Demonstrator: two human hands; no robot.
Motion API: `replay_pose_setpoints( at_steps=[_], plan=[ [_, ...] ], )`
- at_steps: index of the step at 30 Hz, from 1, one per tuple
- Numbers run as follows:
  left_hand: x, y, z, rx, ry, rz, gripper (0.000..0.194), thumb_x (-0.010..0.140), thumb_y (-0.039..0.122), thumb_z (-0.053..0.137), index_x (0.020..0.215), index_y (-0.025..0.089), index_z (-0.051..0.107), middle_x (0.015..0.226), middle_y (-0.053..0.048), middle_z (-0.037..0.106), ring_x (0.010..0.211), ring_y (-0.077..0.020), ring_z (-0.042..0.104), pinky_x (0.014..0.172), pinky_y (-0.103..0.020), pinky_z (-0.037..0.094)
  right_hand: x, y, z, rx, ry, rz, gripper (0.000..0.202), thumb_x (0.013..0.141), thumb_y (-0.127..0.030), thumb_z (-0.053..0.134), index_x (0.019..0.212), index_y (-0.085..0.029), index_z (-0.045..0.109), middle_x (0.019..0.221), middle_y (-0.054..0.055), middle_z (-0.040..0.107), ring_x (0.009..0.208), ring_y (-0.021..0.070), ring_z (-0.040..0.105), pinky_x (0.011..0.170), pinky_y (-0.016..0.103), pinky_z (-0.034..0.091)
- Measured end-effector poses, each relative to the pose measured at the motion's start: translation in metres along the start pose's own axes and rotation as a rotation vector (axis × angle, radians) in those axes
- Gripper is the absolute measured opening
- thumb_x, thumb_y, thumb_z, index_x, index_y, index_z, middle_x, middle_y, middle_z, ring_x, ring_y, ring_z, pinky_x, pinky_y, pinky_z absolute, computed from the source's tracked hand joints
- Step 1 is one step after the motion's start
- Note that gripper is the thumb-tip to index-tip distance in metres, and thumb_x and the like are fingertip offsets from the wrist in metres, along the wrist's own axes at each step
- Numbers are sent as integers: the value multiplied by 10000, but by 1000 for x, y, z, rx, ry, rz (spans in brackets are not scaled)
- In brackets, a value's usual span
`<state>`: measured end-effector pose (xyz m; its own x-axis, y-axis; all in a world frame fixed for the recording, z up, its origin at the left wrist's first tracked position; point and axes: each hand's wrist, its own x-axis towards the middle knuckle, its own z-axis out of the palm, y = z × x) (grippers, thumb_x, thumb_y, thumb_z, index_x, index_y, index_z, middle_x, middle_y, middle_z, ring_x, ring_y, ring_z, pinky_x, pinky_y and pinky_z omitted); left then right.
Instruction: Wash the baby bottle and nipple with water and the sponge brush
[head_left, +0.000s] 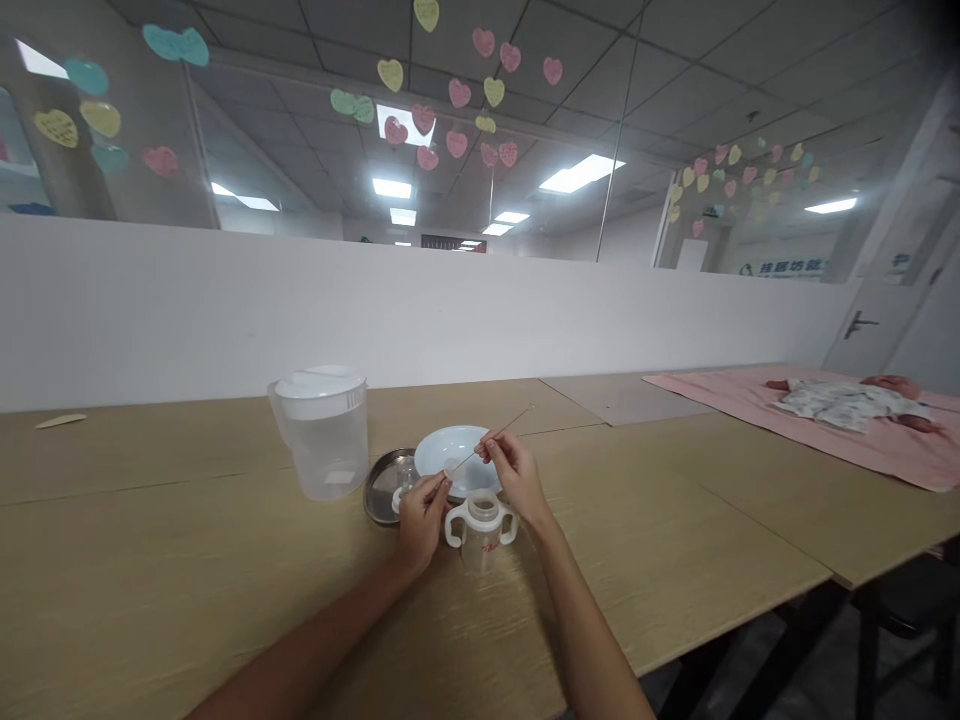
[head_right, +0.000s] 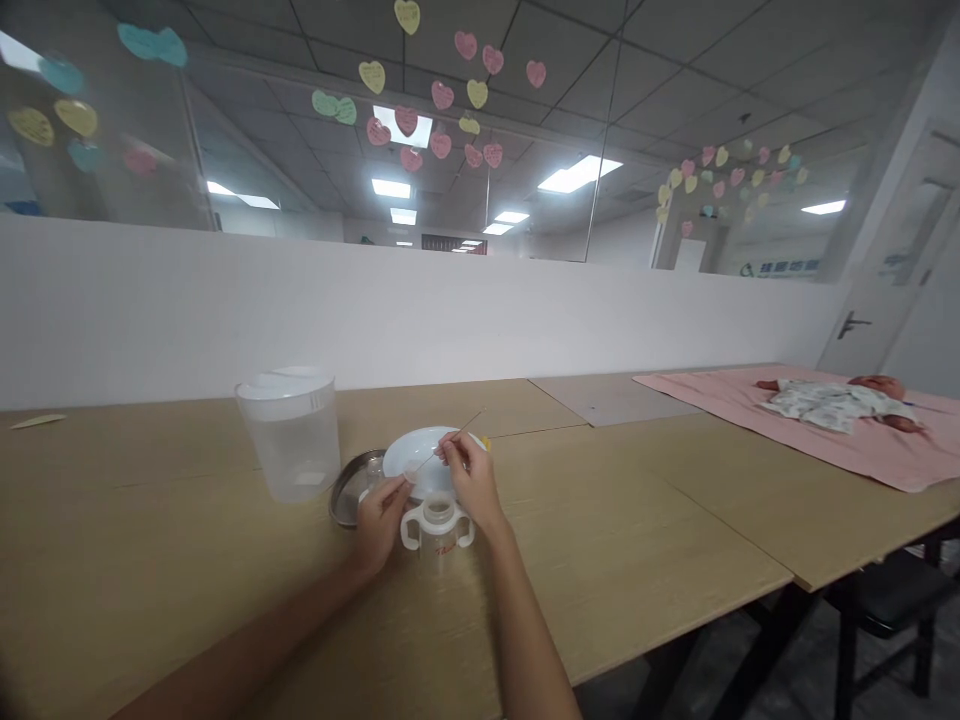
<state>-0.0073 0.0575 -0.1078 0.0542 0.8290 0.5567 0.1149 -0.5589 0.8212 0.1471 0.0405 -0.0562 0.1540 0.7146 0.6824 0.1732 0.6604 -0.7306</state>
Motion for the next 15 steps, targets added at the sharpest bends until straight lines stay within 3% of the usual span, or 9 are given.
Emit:
replay_pose_setpoints(
  at_steps=[9,15],
  plan=[
    [2,-16,-1,80,47,85,305,856,386,508,896,155,703,956,-76,643,616,-118,597,598,-252,504,-3,-7,1,-195,-50,-97,195,835,-329,541,750,-194,653,837,53,679,829,179,605,750,294,453],
    [2,-18,-2,158,44,85,295,869,352,493,930,167,715,878,-65,635,621,-124,581,560,-241,476,-1,-2,0,-178,-104,-61,178,803,-313,580,719,-195,683,815,60,700,823,190,622,729,304,463]
  ],
)
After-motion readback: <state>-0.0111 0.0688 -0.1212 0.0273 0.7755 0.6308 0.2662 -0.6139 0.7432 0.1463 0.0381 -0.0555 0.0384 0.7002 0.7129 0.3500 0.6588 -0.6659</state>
